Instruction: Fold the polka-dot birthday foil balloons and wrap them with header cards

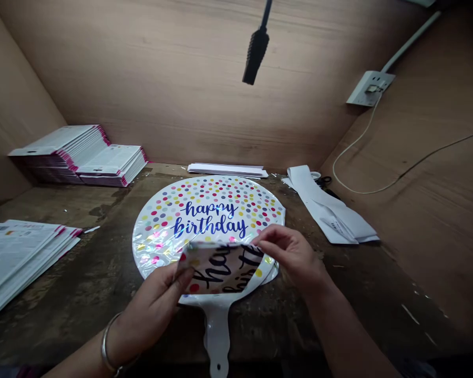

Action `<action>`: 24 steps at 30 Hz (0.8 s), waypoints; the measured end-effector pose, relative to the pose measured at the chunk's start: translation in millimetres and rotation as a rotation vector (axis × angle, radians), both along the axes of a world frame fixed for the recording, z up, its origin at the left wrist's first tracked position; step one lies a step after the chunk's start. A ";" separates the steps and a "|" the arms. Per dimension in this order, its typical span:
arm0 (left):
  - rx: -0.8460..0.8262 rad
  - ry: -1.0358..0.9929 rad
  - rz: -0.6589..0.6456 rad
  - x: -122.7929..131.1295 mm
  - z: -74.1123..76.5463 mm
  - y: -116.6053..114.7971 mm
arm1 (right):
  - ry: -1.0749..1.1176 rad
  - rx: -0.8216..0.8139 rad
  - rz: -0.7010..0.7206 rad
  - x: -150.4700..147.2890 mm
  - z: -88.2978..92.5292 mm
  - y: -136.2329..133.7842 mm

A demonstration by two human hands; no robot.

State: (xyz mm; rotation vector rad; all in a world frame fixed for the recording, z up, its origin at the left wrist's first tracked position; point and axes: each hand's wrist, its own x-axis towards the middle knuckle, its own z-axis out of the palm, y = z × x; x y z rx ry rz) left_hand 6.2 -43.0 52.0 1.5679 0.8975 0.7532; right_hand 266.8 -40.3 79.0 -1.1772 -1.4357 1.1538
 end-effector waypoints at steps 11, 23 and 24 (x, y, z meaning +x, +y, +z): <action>-0.663 -0.461 0.187 24.7 -8.2 -9.1 | 0.671 -0.553 0.257 -42.6 -46.1 -11.5; 0.520 0.693 0.642 -117.3 -8.8 25.6 | 0.696 -0.584 -0.359 -48.7 -37.0 -7.8; 0.592 0.885 0.747 -149.3 -7.8 25.5 | 0.687 -0.587 -0.395 -45.6 -39.1 -5.3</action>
